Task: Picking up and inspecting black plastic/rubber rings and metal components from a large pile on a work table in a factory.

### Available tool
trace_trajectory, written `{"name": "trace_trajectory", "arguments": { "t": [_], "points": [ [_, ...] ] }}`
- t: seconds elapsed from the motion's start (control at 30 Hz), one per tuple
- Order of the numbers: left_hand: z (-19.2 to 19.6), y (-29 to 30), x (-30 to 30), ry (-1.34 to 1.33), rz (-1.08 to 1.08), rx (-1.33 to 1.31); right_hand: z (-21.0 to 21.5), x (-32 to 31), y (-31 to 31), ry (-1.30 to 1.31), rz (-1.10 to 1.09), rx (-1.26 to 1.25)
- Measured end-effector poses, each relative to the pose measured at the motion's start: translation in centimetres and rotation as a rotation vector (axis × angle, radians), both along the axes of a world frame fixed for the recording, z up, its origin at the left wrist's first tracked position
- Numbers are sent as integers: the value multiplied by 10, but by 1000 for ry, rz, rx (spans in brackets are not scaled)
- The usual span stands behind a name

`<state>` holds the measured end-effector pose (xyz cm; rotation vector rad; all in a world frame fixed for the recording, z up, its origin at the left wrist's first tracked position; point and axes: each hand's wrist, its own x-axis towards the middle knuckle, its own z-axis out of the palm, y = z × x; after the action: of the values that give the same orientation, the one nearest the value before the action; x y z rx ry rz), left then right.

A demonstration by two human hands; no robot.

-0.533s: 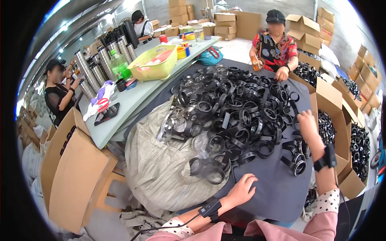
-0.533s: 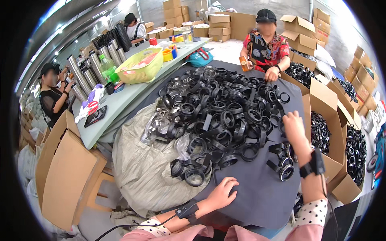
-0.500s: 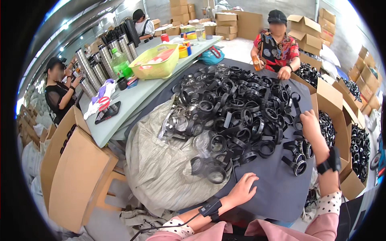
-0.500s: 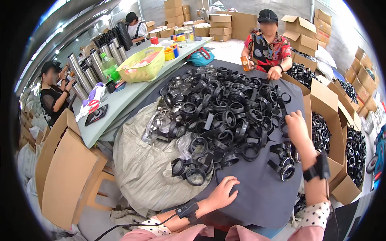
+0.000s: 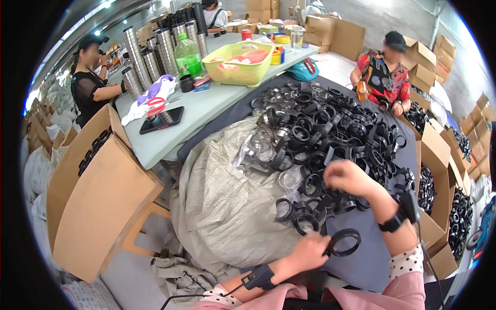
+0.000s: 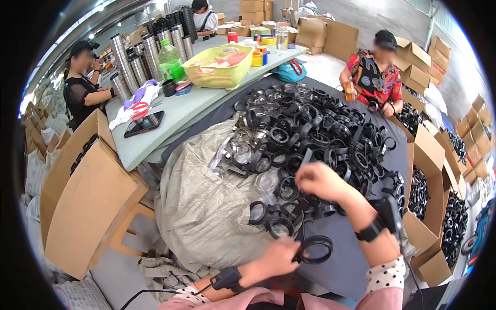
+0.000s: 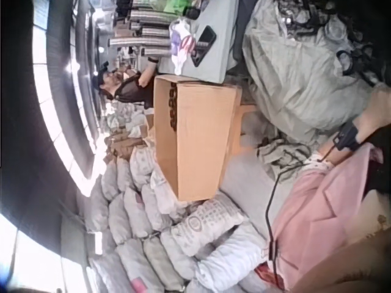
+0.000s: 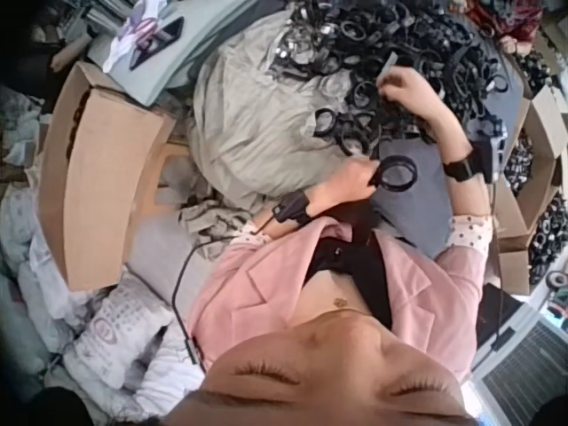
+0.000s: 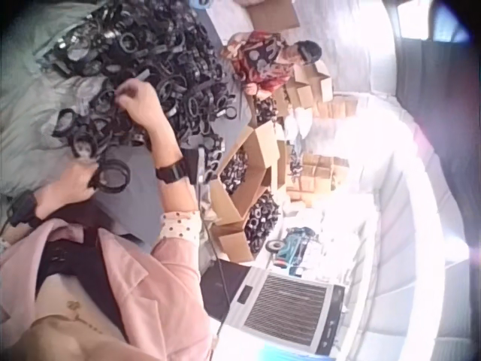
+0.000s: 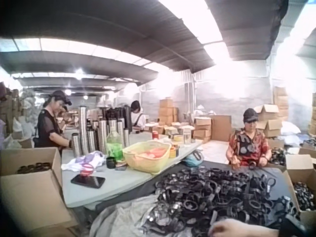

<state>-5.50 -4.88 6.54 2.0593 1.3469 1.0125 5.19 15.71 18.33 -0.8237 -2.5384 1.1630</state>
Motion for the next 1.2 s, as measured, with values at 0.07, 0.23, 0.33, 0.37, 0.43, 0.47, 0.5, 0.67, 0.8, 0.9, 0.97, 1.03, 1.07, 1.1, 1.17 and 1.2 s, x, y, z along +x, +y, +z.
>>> {"name": "trace_trajectory", "arguments": {
  "t": [0.07,0.23,0.33,0.37,0.43,0.47,0.5,0.67,0.8,0.9,0.97,1.03,1.07,1.1,1.17,1.2],
  "points": [
    [-14,-17,8,29,-63,-57,-19,-55,18,63,-106,196],
    [-53,-10,28,10,-158,-170,-74,-180,30,31,10,613],
    [-57,-3,26,-132,-130,-4,-108,-223,42,-208,-207,483],
    [-63,-4,28,-122,-123,7,-124,-225,45,-220,-221,491],
    [-76,-7,27,-94,-158,86,-121,-221,49,-432,-189,325],
    [-75,-5,25,-66,-207,166,-117,-218,48,-481,-231,346],
    [-73,-4,26,-89,-196,164,-120,-212,52,-473,-230,346],
    [-75,-4,29,-122,-163,77,-101,-183,44,-138,-190,512],
    [-66,-2,26,-93,-155,30,-86,-148,40,-6,-185,356],
    [-64,-3,28,-89,-106,53,-95,-149,35,-48,-142,437],
    [-66,-3,29,-100,-96,68,-97,-158,28,-91,-166,467],
    [-68,-3,31,-109,-87,82,-97,-166,27,-332,-190,469],
    [-66,-3,31,-105,-103,69,-98,-169,29,-324,-186,471],
    [-65,-3,30,-103,-120,57,-98,-170,33,-366,-191,531],
    [-64,-5,28,-115,-120,55,-102,-162,36,-315,-193,708],
    [-64,-5,28,-131,-122,53,-93,-155,32,-316,-190,709]
  ]
}}
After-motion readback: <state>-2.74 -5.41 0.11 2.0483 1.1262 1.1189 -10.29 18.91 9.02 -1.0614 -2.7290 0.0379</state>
